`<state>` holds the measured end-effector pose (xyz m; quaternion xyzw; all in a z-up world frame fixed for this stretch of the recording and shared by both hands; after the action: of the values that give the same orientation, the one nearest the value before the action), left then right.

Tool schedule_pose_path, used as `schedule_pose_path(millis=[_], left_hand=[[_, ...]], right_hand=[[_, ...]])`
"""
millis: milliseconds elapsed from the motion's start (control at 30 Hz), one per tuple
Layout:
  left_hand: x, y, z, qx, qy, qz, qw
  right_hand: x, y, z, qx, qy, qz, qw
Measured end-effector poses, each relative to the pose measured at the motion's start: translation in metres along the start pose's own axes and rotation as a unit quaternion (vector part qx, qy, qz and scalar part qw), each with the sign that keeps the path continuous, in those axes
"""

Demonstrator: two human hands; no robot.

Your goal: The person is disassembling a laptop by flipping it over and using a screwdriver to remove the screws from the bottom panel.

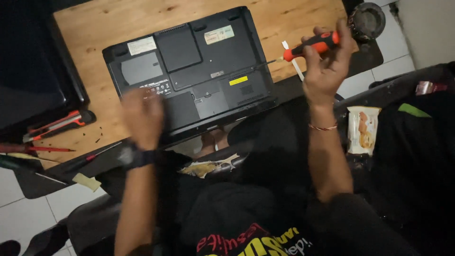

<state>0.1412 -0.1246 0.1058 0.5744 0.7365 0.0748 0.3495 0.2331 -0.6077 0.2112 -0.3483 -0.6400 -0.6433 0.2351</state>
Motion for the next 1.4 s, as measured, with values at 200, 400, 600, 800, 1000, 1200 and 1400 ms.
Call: schedule_pose_path(millis=[200,400,600,800,1000,1200,1400], left_hand=[[-0.188,0.013,0.098,0.292,-0.195,0.138,0.926],[-0.238,0.010,0.182,0.314,-0.282,0.223,0.879],[-0.247,0.016,0.210,0.340,-0.303,0.239,0.858],[-0.254,0.027,0.211,0.347,-0.300,0.248,0.853],[-0.258,0.027,0.198,0.329,-0.301,0.279,0.851],[-0.256,0.024,0.204,0.327,-0.298,0.271,0.855],[-0.255,0.026,0.203,0.330,-0.302,0.244,0.860]], right_hand=[[-0.011,0.002,0.007,0.031,-0.045,-0.014,0.998],[0.004,0.004,0.012,0.055,-0.050,-0.027,0.997],[0.018,0.011,0.027,0.082,-0.073,-0.060,0.992],[0.017,0.017,0.032,0.071,-0.074,-0.065,0.993],[0.026,0.027,0.043,0.103,-0.187,-0.097,0.972],[0.030,0.029,0.047,0.108,-0.204,-0.098,0.968],[0.028,0.029,0.049,0.111,-0.205,-0.103,0.967]])
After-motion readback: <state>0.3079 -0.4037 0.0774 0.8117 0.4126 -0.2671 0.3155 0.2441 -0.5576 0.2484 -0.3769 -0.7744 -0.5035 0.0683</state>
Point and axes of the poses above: each hand's wrist, its own y-axis towards the middle knuckle, its own z-axis out of the palm, x = y × z, the point moved 8 cm from there along y, towards the middle knuckle, and after that the axes turned 1 degree about -z, right-handed, at the moved point
